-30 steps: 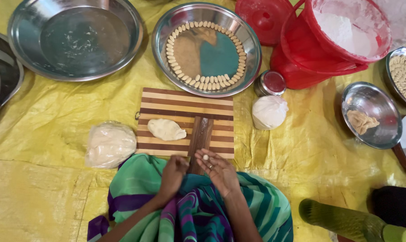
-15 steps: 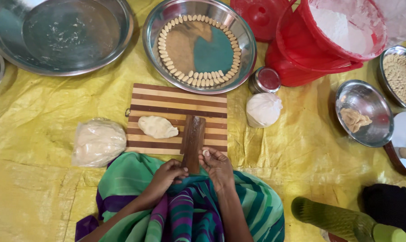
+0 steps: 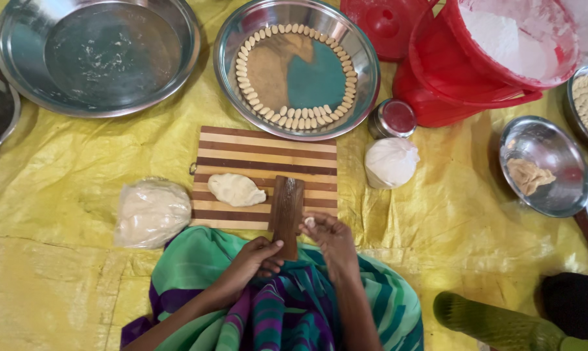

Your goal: The person rolls small pieces of dough into balls and presses them onto a ridged wooden tool to create a textured pattern. The shaped pieces are then placed into a metal tray.

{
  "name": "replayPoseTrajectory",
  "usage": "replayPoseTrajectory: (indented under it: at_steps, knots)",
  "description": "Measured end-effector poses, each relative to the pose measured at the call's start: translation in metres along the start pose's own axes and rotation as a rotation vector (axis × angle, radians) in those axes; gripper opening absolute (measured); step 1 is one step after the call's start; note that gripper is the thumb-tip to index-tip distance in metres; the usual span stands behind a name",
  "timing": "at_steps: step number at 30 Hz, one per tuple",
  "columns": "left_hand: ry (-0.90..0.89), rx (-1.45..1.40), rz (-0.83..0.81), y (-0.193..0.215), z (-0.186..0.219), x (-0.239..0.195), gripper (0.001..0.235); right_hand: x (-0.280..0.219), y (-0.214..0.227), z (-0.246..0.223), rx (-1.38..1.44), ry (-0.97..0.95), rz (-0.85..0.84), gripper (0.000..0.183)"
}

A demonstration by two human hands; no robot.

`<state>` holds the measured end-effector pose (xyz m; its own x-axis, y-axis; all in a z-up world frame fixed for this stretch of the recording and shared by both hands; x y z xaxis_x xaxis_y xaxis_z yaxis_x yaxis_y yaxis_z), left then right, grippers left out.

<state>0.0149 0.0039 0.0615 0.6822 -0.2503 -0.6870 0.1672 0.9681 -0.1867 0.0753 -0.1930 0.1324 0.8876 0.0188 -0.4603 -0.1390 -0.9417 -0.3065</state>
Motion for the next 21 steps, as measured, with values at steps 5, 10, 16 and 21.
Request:
replayPoseTrajectory:
  at_steps: [5,10,16,21]
  knots:
    - [-0.025,0.090,-0.046,-0.004,-0.001,0.012,0.038,0.055,-0.008,-0.010,-0.352,0.177,-0.167,0.019]
    - [0.009,0.096,-0.049,-0.007,-0.005,0.022,0.039,0.105,-0.020,-0.013,-0.922,0.208,-0.454,0.017]
    - [0.019,0.059,-0.054,0.002,-0.016,0.029,0.035,0.123,-0.044,-0.017,-1.196,0.143,-0.555,0.029]
    - [0.034,0.016,-0.076,0.006,-0.019,0.029,0.031,0.124,-0.071,-0.017,-1.677,0.067,-0.477,0.038]
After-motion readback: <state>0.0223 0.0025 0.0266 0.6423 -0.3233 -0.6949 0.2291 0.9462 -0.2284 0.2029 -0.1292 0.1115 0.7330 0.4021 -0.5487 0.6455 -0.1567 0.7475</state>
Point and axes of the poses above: each hand's wrist, its own x-axis towards the middle knuckle, its own y-axis out of the back of the hand, z = x × y, the point moved 2 cm from there along x, towards the middle knuckle, and after that the axes turned 13 degrees about x, right-handed, at the moved point
